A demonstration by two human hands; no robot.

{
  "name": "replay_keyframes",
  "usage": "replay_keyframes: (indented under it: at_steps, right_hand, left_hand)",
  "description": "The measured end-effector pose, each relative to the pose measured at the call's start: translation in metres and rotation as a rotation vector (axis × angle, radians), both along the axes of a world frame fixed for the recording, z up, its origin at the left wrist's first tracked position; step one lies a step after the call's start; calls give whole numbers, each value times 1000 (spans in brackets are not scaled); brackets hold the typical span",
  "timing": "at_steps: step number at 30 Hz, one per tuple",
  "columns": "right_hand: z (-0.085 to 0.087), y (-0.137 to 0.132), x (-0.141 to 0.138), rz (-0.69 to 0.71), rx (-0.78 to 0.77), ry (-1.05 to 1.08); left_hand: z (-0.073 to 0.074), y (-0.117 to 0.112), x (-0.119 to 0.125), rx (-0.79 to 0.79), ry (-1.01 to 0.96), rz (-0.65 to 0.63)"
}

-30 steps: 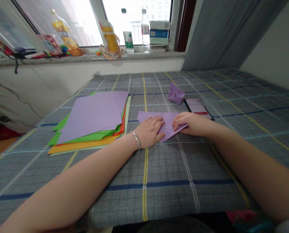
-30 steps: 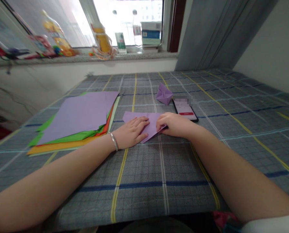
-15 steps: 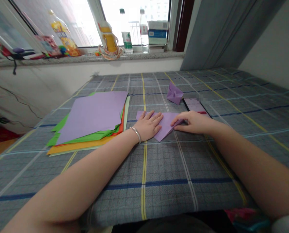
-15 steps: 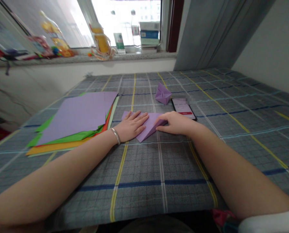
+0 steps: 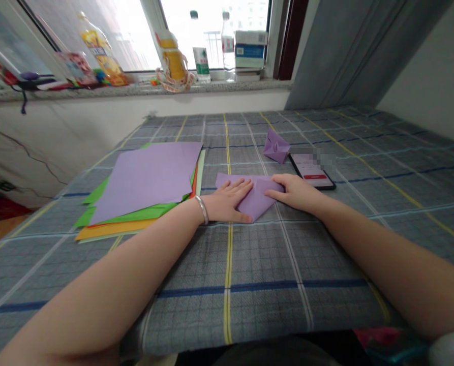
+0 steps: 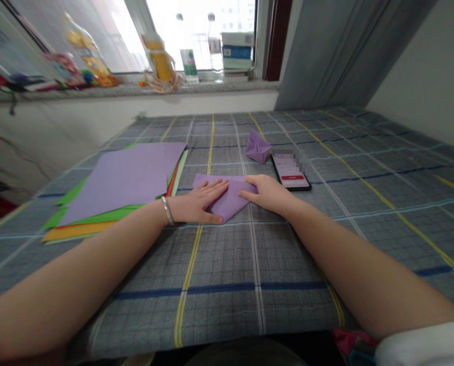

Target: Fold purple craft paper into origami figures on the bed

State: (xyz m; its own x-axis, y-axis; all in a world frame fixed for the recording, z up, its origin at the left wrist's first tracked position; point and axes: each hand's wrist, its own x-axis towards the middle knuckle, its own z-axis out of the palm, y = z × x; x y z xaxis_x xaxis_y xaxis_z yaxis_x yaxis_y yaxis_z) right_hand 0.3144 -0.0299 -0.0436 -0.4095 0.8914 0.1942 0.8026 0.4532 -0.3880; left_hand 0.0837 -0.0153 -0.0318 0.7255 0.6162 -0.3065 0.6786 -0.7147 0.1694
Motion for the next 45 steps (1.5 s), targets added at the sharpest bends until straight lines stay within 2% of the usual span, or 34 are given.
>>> replay_keyframes:
  at_steps: [7, 12, 21, 41, 45]
  right_hand:
    - [-4, 3, -6, -14, 15, -72]
    - [-6, 4, -7, -25, 33, -127]
    - [-3, 4, -9, -64, 16, -183]
    - [-6, 7, -13, -168, 41, -249]
    - [-5, 5, -14, -179, 46, -258]
  left_hand:
    - [2, -4, 3, -54, -47, 102]
    - [-3, -7, 5, 62, -15, 82]
    - [-4, -9, 7, 138, 30, 61]
    - [-5, -10, 6, 171, 40, 32]
    - [-6, -14, 6, 233, 14, 18]
